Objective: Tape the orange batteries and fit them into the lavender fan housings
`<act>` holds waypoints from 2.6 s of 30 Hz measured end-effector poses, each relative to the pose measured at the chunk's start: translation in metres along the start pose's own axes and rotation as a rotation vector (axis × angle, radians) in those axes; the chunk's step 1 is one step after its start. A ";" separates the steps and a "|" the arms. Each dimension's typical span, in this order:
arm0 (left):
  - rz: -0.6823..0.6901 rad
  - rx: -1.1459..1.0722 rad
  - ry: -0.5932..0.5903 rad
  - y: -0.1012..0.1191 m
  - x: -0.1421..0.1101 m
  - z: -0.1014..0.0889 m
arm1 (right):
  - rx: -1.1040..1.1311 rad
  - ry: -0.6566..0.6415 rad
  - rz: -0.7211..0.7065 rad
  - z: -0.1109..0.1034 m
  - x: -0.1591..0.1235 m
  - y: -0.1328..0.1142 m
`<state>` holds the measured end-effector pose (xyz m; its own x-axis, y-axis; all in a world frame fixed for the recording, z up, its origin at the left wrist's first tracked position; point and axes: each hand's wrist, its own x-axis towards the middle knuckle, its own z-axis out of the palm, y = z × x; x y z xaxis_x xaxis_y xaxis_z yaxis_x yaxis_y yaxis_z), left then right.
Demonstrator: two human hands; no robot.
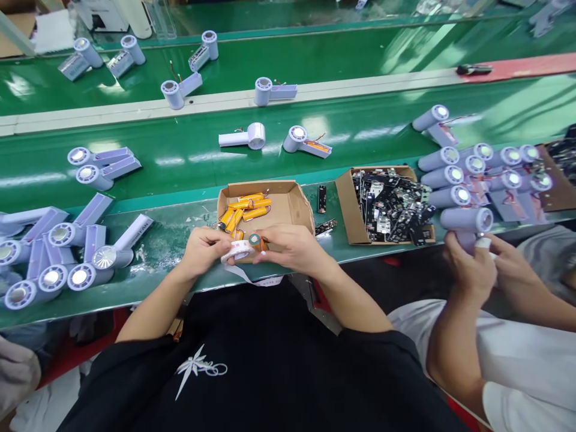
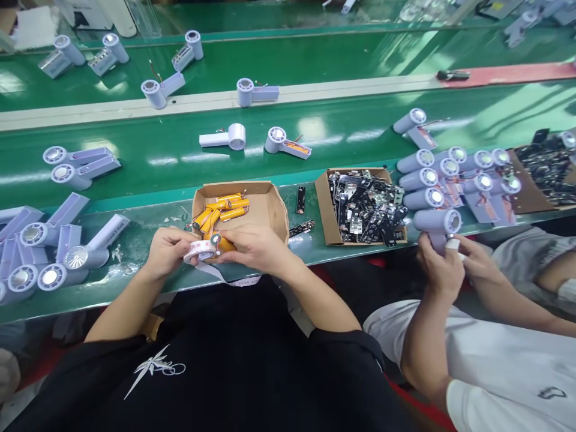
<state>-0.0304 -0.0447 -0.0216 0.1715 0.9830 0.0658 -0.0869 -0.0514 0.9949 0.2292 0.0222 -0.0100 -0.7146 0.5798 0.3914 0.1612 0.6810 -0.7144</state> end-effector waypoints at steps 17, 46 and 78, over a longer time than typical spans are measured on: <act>-0.122 -0.163 -0.072 -0.005 -0.001 0.018 | 0.628 0.404 0.401 0.025 -0.014 -0.006; -0.298 0.899 -0.567 0.026 0.224 -0.017 | 0.754 0.832 0.439 0.002 -0.071 0.022; 0.260 1.594 -0.521 -0.022 0.295 -0.032 | 0.573 0.749 0.392 -0.029 -0.039 0.011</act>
<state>-0.0097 0.2518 -0.0269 0.6216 0.7793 -0.0795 0.7824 -0.6225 0.0161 0.2791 0.0200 -0.0164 -0.0406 0.9805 0.1924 -0.1977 0.1809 -0.9634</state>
